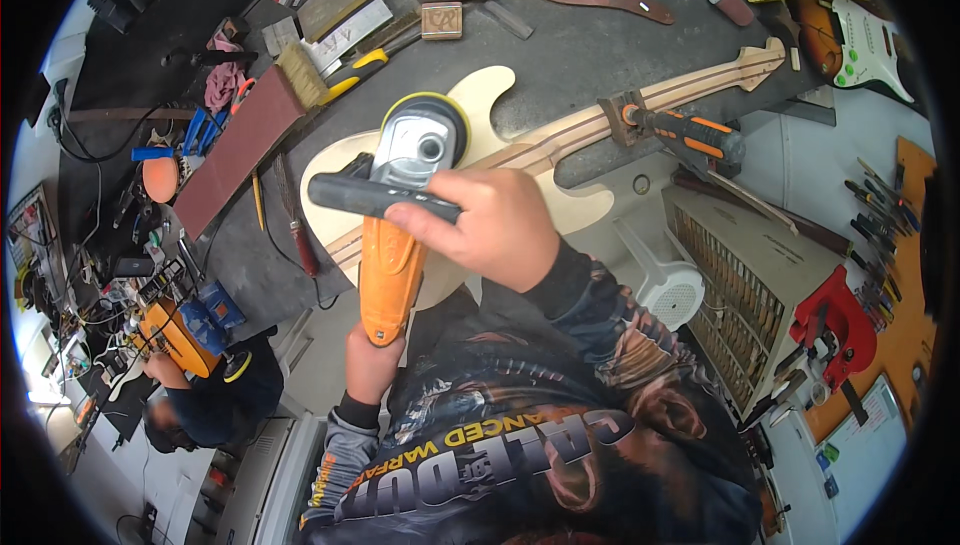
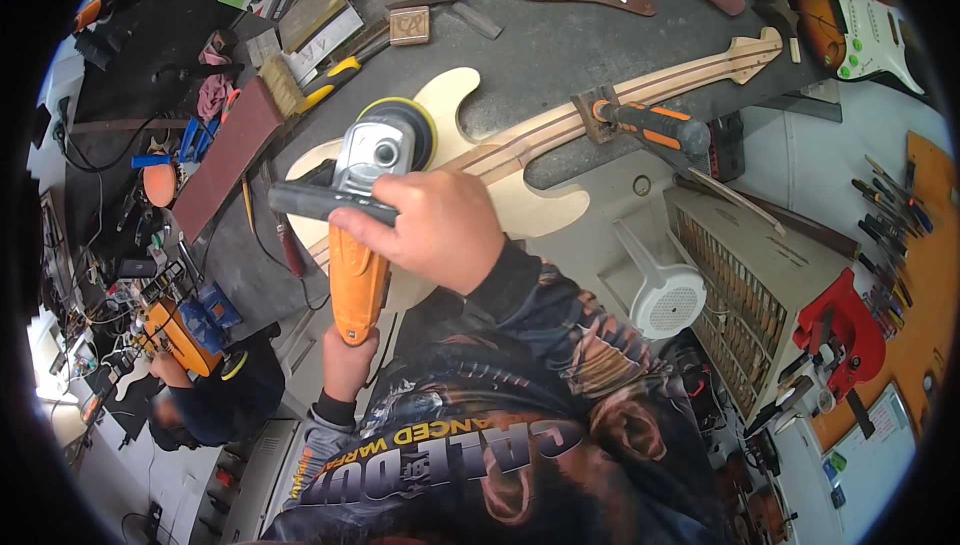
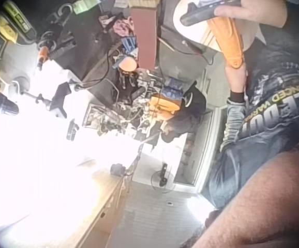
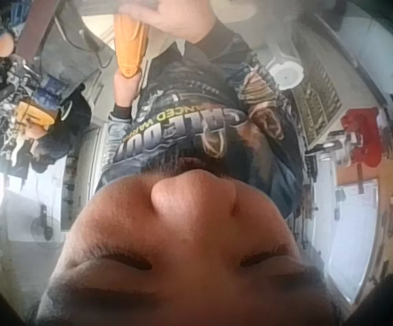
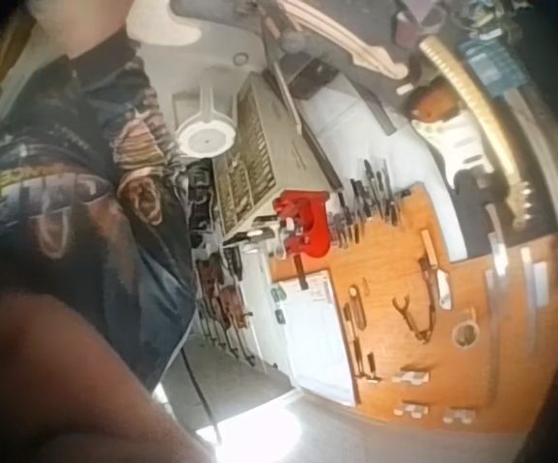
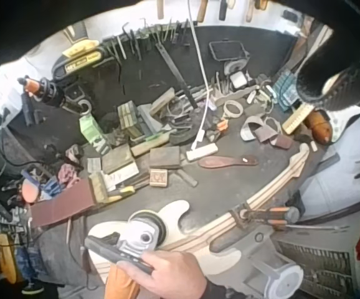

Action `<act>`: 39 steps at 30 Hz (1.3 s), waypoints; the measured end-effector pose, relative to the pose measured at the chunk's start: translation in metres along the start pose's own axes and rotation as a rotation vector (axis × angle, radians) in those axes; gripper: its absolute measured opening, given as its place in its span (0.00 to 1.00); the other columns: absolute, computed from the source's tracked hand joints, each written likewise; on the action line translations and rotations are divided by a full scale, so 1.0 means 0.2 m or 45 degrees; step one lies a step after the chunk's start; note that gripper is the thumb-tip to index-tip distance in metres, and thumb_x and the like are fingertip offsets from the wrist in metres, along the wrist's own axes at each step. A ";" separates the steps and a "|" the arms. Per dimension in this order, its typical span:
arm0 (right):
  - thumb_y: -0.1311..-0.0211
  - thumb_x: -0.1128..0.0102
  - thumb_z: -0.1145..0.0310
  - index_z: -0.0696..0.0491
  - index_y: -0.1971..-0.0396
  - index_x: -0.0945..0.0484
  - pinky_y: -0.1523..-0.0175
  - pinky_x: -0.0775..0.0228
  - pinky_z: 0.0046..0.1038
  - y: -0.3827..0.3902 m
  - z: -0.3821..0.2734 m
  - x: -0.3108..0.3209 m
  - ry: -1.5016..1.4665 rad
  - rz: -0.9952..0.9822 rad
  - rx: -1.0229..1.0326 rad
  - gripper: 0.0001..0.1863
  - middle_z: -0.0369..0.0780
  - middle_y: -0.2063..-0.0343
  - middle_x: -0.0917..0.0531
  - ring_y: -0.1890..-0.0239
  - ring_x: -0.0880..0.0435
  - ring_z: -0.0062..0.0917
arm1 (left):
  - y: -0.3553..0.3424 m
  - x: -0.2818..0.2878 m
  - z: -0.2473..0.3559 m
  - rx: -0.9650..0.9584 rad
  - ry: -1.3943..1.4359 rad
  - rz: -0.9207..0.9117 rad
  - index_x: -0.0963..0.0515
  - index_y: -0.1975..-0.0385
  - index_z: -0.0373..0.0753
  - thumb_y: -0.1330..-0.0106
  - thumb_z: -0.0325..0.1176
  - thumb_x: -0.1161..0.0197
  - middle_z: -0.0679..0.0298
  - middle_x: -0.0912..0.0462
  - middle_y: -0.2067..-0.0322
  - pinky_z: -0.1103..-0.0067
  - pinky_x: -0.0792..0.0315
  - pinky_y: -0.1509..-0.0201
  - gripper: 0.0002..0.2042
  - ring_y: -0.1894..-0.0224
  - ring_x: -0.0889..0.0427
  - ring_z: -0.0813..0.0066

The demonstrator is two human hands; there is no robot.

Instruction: The person sands the back of an electric guitar body using a power sander, moving it across the wood surface and then wiping the surface by hand.

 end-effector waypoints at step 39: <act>0.28 0.21 0.56 0.54 0.55 0.07 0.65 0.20 0.37 0.20 0.05 0.10 0.025 -0.122 -0.109 0.16 0.49 0.71 0.10 0.71 0.09 0.43 | 0.03 -0.08 -0.03 -0.109 -0.019 -0.060 0.12 0.51 0.29 0.37 0.26 0.27 0.50 0.05 0.59 0.68 0.15 0.49 0.15 0.54 0.04 0.57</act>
Point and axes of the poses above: each hand's wrist, its own y-axis away from the middle knuckle, its own x-axis out of the back of the hand, z = x × y, the point moved 4 cm from there along -y, towards the middle knuckle
